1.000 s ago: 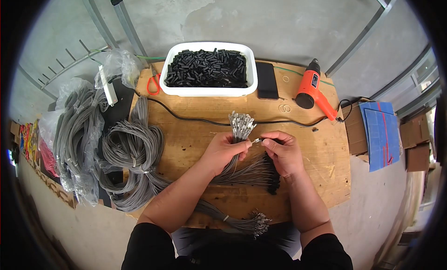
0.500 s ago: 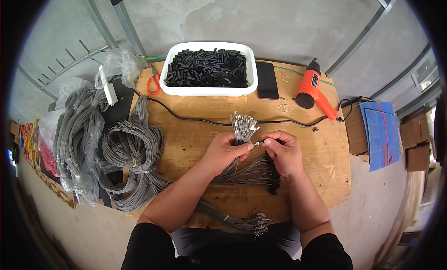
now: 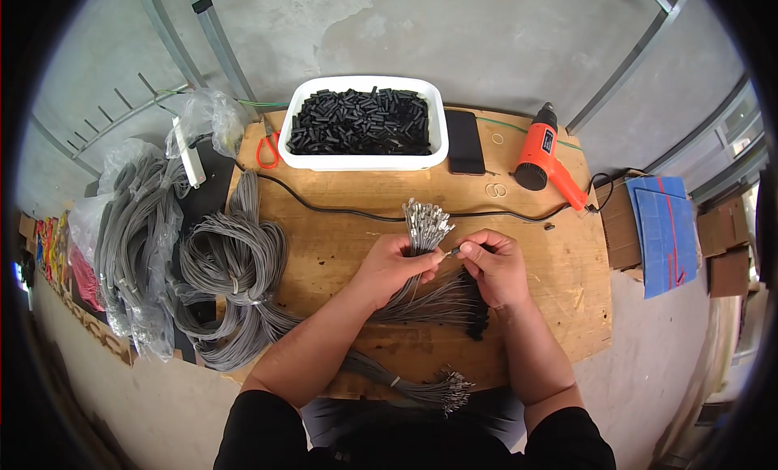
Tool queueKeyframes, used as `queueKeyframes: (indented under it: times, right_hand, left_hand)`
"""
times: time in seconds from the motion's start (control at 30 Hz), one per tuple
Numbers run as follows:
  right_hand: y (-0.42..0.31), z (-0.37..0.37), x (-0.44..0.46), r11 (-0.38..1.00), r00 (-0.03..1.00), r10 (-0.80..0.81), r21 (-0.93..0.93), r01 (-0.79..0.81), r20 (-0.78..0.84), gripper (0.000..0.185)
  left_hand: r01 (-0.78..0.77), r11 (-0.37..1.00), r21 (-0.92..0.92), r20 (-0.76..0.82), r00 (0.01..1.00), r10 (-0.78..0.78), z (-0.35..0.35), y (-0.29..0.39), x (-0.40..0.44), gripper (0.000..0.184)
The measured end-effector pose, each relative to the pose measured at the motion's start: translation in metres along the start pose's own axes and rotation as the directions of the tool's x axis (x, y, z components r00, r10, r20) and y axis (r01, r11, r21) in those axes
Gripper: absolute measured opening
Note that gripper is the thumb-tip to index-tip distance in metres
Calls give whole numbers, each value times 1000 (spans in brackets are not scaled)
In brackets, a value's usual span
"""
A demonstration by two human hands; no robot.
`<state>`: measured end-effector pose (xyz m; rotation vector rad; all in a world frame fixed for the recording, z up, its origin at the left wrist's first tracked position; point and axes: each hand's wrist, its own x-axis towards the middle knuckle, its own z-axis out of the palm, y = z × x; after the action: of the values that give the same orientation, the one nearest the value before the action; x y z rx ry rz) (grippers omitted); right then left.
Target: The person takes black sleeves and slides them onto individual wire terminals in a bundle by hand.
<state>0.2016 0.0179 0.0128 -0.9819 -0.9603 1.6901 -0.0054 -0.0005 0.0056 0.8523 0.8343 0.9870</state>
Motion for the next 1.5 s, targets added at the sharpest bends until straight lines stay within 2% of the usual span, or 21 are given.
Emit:
queueKeyframes:
  times: [0.17,0.23,0.33,0.87,1.07,1.13,1.27,1.33,1.47,1.5]
  right_hand:
    - [-2,-7,2,1000,1000,-15,18,15,-1,13]
    - [-8,-9,1,975,991,110,183,-122,76,18]
    - [-8,-12,2,951,981,150,254,-177,123,20]
    - [-4,-10,3,955,970,188,201,-217,153,17]
    - [-13,-11,2,972,966,196,101,-215,170,15]
    - [-16,-17,4,979,979,166,101,-178,119,15]
    - [-18,-26,9,992,997,74,104,-73,-4,15]
    - [-16,-27,9,994,998,57,97,-57,2,14]
    - [-16,-18,5,998,997,42,48,-45,66,16]
    - [-16,-16,4,998,997,40,50,-43,64,16]
  left_hand:
    - [2,1000,-3,-2,1000,-2,-3,-3,2,15]
    - [6,1000,0,-10,1000,-6,-3,-5,2,15]
    - [11,1000,13,-28,1000,-11,-2,-4,1,14]
    - [-10,1000,20,1,1000,10,0,-3,1,11]
    - [10,998,67,1,1000,-10,1,-1,0,12]
    - [-19,993,114,57,998,12,0,-4,1,14]
    - [-28,979,200,39,999,21,7,-2,-2,17]
    - [-42,958,284,57,998,27,4,-2,0,21]
    - [-11,970,243,63,998,-5,3,-3,0,22]
    - [-25,983,180,90,996,9,2,-7,1,21]
